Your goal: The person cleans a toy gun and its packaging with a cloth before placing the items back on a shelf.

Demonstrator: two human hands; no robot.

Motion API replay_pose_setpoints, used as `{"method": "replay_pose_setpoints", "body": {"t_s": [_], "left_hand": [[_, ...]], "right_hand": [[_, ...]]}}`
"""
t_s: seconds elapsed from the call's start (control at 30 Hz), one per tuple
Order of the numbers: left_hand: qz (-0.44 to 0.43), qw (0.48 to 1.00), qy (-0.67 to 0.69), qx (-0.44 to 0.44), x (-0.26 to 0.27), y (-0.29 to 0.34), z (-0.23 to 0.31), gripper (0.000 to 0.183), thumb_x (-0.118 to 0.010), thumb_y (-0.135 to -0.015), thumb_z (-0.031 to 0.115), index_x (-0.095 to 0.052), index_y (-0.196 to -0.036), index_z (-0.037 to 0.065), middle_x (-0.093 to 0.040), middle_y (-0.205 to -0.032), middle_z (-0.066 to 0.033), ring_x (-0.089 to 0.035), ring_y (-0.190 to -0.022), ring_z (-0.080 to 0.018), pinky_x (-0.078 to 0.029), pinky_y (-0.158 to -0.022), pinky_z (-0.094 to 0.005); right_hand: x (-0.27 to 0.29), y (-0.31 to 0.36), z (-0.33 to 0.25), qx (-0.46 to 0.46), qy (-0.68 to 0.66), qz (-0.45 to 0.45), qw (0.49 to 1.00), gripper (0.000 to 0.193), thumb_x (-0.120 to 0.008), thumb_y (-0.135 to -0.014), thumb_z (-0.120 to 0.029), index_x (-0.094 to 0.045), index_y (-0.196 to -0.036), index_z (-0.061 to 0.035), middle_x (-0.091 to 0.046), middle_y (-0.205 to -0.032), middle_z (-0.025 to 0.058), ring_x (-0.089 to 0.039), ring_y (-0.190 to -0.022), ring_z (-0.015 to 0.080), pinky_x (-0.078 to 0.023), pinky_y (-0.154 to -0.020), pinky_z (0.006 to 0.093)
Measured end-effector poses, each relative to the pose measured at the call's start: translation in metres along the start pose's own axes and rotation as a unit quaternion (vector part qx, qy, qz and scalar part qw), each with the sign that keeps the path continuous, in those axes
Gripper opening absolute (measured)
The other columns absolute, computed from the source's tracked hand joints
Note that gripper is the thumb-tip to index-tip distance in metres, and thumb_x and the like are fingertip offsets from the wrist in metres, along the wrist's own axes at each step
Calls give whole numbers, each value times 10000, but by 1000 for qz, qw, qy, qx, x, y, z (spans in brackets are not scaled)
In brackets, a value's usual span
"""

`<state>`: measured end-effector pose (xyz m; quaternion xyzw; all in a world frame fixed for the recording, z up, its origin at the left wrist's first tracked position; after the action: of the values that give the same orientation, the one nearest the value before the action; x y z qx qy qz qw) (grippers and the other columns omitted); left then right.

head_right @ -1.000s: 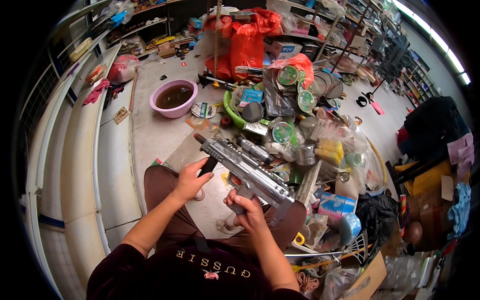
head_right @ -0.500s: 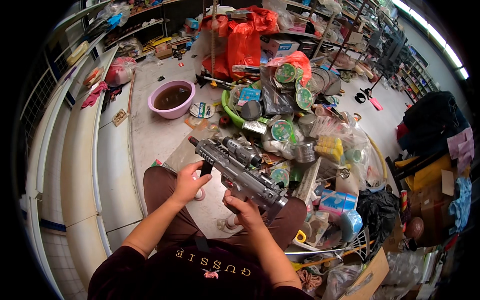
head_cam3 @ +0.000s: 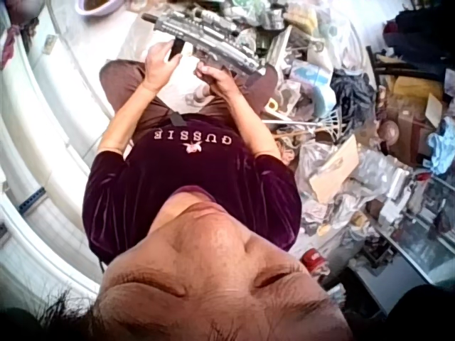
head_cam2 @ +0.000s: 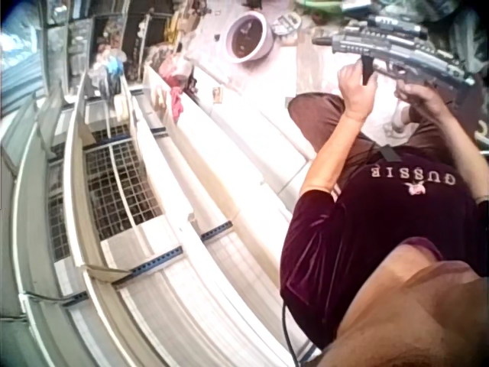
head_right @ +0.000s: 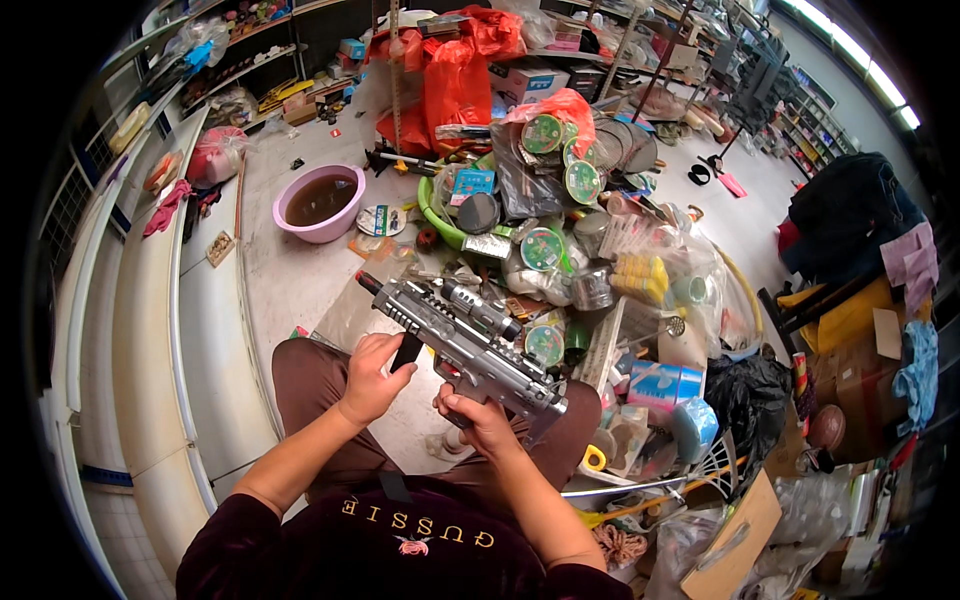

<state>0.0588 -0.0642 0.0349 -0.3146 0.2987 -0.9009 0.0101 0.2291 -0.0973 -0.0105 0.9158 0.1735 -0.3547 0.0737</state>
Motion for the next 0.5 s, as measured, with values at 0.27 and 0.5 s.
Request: {"method": "replay_pose_setpoints", "body": {"t_s": [0.27,0.5], "left_hand": [[43,998,-19,33,8,-6,-18,380,-707,-679,121,-607,-1011,-33,-619,-920,-157,-565,-887,-316,-422,-814,-372],[37,991,50,121,13,-6,-39,379,-715,-682,134,-616,-1024,4,-631,-950,-154,-585,-888,-306,-442,-809,-373]], "right_hand": [[-14,-8,-6,2,4,16,1000,444,-610,-801,-70,-446,-1203,27,-538,-800,55,-524,-770,151,-415,-763,284],[-24,-8,-8,-3,-28,-30,999,461,-572,-818,-122,-419,-1230,15,-513,-807,60,-491,-775,173,-384,-822,320]]}}
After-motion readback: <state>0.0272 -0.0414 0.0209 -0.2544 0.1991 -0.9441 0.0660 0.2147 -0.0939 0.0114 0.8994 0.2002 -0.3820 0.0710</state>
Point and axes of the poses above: each hand's wrist, its own y-axis away from the middle knuckle, its own x-axis out of the back of the hand, z = x × y, the point moved 4 cm from there along -y, towards the middle knuckle
